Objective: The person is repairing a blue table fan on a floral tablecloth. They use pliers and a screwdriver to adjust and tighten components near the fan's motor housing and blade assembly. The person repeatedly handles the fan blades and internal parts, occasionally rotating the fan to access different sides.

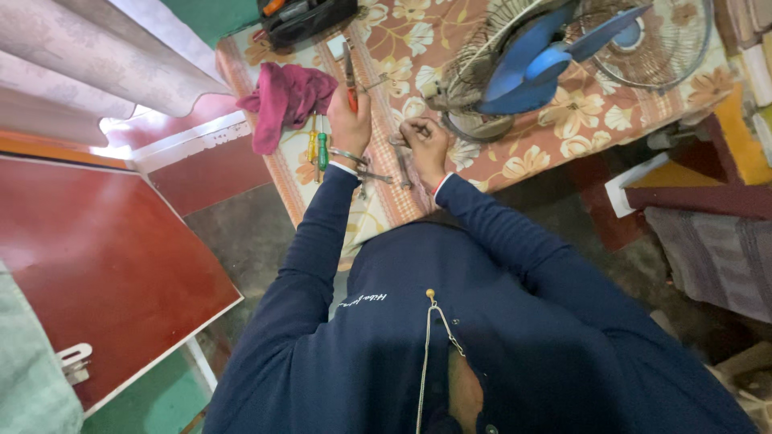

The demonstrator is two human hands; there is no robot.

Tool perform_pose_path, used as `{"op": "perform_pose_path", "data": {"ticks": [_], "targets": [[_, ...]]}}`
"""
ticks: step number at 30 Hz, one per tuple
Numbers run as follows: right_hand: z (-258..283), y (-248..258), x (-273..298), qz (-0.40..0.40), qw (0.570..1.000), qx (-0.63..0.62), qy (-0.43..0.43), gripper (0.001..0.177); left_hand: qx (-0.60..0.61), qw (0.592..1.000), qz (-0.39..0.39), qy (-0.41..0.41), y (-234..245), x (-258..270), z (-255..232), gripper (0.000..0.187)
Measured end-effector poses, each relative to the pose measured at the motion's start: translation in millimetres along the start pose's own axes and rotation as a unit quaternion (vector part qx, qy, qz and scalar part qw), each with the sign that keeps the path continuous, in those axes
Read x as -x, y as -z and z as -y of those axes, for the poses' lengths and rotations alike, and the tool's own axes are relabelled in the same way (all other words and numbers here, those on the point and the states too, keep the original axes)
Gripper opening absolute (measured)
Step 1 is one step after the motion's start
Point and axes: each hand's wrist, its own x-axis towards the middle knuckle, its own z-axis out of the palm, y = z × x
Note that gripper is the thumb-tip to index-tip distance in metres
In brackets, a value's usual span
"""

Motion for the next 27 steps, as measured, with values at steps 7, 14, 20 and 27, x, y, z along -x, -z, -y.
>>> {"op": "perform_pose_path", "data": {"ticks": [7, 14, 20, 27], "targets": [[-66.5, -16.5, -76.6, -0.01, 0.998, -0.037, -0.058, 0.021, -0.031, 0.951, -0.005, 0.307, -38.4, -15.8, 115.4, 0.034], [-109.0, -24.4, -129.8, -0.087, 0.978, -0.071, -0.174, 0.025, -0.14, 0.928, 0.061, 0.341, -78.7, -19.9, 139.3, 0.046], [-116.1, -4.1, -127.3, -0.195, 0.953, 0.23, -0.041, 0.021, -0.143, 0.939, 0.031, 0.31, -100.9, -19.1, 132.4, 0.041], [-119.1, 11.2, -134.8, -0.143, 0.944, 0.292, 0.054, 0.018, -0.138, 0.95, -0.009, 0.28, -108.4, -14.3, 150.2, 0.034]]}}
